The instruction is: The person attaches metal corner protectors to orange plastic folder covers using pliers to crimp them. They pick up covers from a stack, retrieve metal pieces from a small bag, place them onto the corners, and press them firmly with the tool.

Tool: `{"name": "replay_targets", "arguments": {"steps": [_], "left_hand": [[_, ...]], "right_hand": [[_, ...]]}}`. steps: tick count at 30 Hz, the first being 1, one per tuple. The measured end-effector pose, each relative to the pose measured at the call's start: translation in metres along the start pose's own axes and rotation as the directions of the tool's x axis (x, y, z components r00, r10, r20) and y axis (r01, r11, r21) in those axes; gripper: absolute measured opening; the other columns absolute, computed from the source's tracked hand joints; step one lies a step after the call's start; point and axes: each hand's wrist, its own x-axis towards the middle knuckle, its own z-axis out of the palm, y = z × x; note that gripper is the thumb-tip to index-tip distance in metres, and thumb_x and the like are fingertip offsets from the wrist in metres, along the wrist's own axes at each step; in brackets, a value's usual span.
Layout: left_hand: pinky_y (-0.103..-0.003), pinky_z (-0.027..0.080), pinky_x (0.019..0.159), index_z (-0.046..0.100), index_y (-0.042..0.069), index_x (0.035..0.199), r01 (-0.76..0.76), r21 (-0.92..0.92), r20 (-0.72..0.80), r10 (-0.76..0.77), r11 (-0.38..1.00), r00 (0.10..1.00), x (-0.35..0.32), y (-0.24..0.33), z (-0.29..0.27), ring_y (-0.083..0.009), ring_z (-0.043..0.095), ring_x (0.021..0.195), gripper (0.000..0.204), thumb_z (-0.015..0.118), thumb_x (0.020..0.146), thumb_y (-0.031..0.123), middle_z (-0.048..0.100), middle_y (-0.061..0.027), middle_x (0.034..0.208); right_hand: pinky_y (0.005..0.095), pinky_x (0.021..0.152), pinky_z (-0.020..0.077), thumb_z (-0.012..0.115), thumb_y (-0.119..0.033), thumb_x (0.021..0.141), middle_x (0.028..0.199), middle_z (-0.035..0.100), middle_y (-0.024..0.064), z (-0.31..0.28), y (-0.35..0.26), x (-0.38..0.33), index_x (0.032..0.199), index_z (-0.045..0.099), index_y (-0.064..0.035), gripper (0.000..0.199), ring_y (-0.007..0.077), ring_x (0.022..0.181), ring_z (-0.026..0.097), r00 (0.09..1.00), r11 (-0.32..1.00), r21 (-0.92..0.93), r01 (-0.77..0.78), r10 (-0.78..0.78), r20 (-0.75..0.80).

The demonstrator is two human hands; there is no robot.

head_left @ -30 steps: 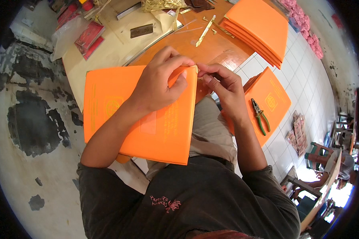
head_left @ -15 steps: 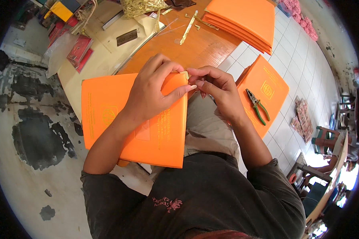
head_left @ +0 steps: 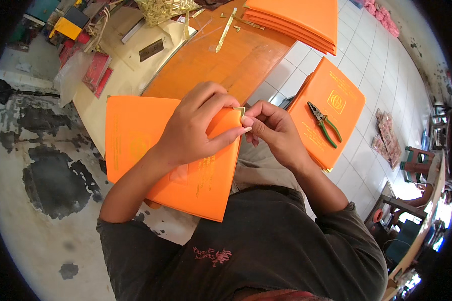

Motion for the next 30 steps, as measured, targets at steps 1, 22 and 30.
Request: {"name": "replay_targets", "arguments": {"steps": [1, 22, 30], "left_hand": [[-0.042, 0.054, 0.089, 0.069, 0.006, 0.111, -0.017, 0.007, -0.014, 0.017, 1.000, 1.000, 0.001, 0.002, -0.003, -0.0316, 0.065, 0.103, 0.037, 0.089, 0.086, 0.024, 0.063, -0.0106, 0.109], [-0.037, 0.048, 0.073, 0.070, 0.013, 0.109, -0.121, 0.466, -0.286, 0.278, 0.876, 0.917, -0.064, 0.119, -0.100, -0.0229, 0.059, 0.086, 0.056, 0.090, 0.080, 0.057, 0.064, -0.0026, 0.096], [-0.034, 0.044, 0.074, 0.064, 0.019, 0.108, -0.293, 0.609, -0.422, 0.614, 0.737, 0.667, -0.112, 0.131, -0.111, -0.0188, 0.055, 0.090, 0.058, 0.091, 0.079, 0.061, 0.061, 0.0023, 0.097]], "right_hand": [[0.0236, 0.070, 0.0502, 0.070, -0.026, 0.110, 0.091, 0.071, -0.0010, 0.002, -0.001, 0.000, 0.109, 0.067, -0.0051, 0.021, 0.0060, 0.080, 0.063, 1.000, 1.000, 0.002, -0.001, 0.001, 0.015], [0.0215, 0.054, 0.0465, 0.075, -0.032, 0.105, 0.094, 0.074, 0.0000, 0.029, 0.028, -0.020, 0.124, 0.070, -0.0034, 0.035, 0.0059, 0.066, 0.064, 0.875, 0.931, -0.064, -0.360, 0.361, 0.322], [0.0215, 0.054, 0.0441, 0.074, -0.024, 0.105, 0.090, 0.071, -0.0026, 0.029, -0.003, -0.007, 0.121, 0.071, -0.0056, 0.024, 0.0044, 0.064, 0.060, 0.924, 0.962, -0.031, -0.272, 0.270, 0.269]]}}
